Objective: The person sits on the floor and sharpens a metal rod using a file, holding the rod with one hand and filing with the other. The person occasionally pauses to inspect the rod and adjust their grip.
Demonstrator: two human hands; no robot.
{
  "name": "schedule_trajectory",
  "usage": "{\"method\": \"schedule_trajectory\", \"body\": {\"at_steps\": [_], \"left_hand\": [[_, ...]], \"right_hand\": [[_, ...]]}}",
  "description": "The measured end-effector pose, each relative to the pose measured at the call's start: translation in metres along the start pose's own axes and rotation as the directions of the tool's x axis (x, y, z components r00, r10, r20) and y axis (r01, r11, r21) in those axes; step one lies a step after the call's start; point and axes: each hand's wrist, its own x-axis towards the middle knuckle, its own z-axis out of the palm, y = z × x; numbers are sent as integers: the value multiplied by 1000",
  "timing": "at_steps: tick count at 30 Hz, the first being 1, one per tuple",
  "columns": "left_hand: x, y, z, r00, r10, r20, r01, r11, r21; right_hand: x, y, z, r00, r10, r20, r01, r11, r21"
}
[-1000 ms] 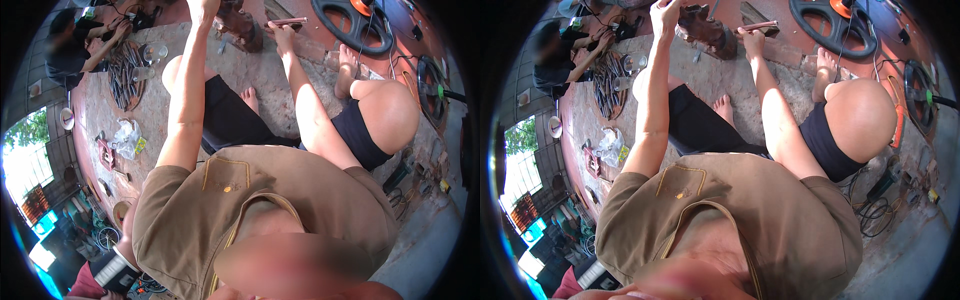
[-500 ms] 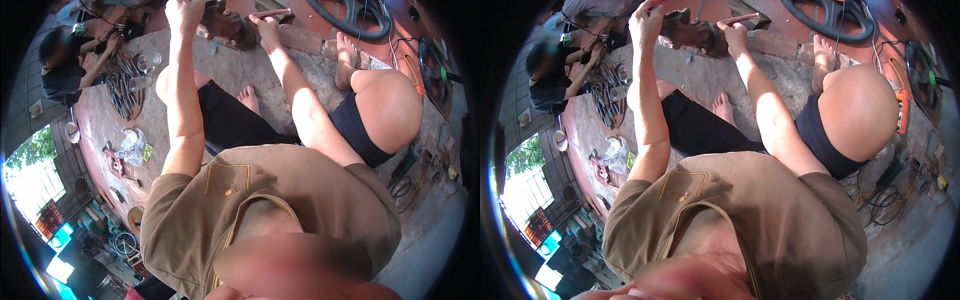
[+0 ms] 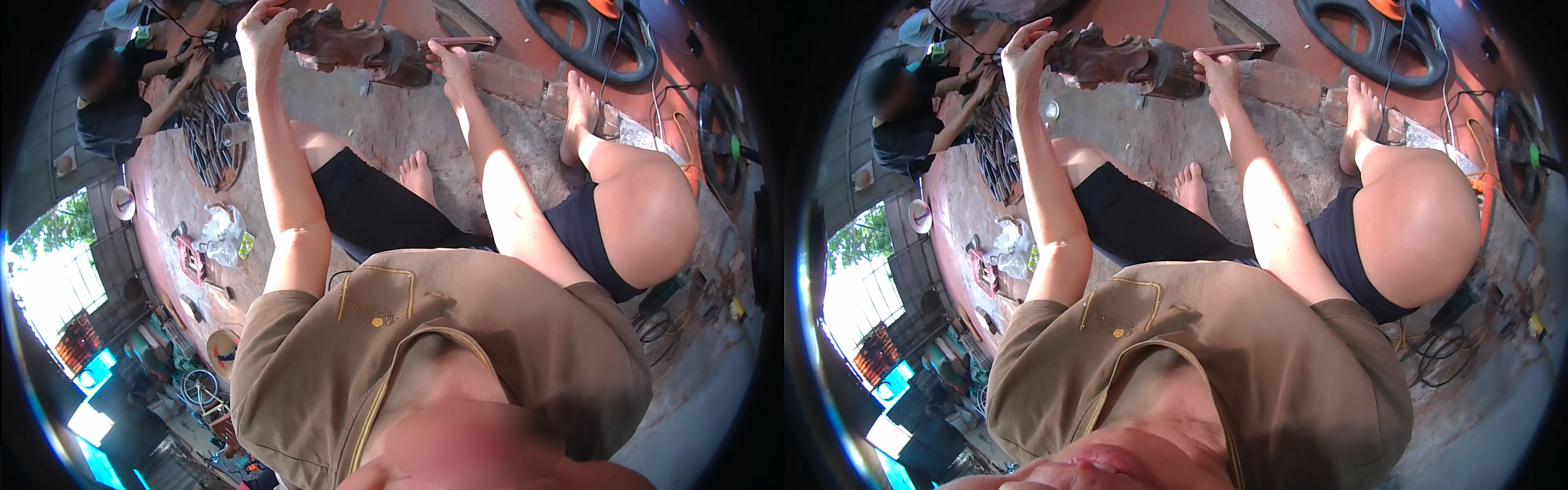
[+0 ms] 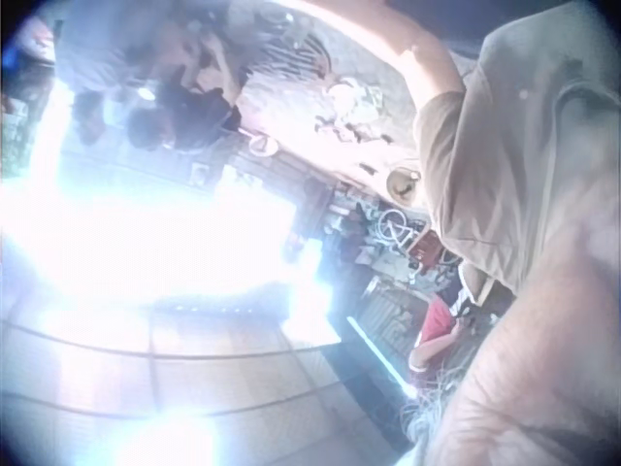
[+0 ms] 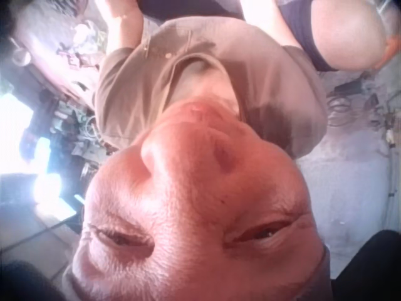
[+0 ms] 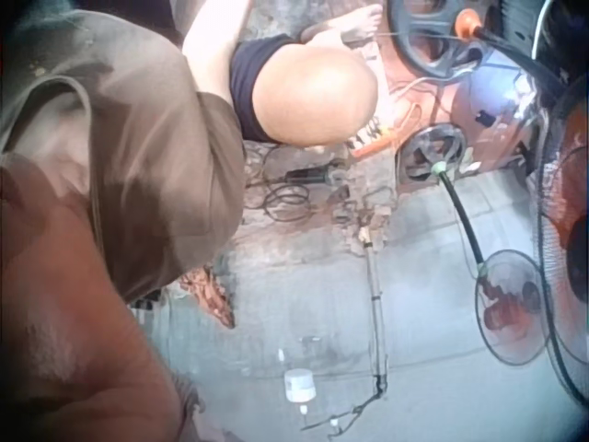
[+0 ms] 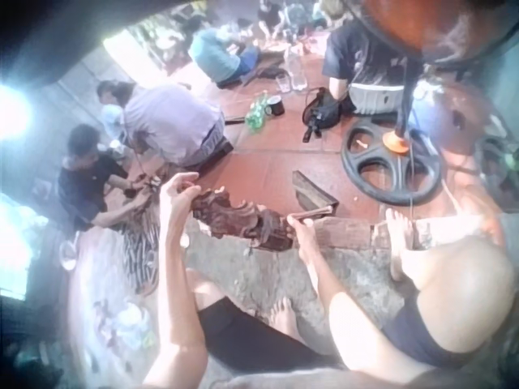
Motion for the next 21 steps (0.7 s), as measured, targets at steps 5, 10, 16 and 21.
{"method": "schedule_trajectory", "body": {"at_steps": [5, 10, 16, 21], "left_hand": [[-3, 1, 1, 997, 11, 82, -2, 994, -111], [-7, 18, 8, 988, 61, 144, -40, 988, -147], [-24, 58, 10, 971, 55, 234, -19, 988, -152], [-36, 78, 19, 944, 123, 306, -75, 984, -164]], "right_hand": [[-2, -13, 7, 996, -76, 55, 79, 994, -72], [-4, -15, 7, 990, -122, 70, 133, 977, -170], [-8, -6, 4, 973, -219, 70, 229, 898, -376], [7, 13, 1, 912, -409, 35, 344, 713, -611]]}}
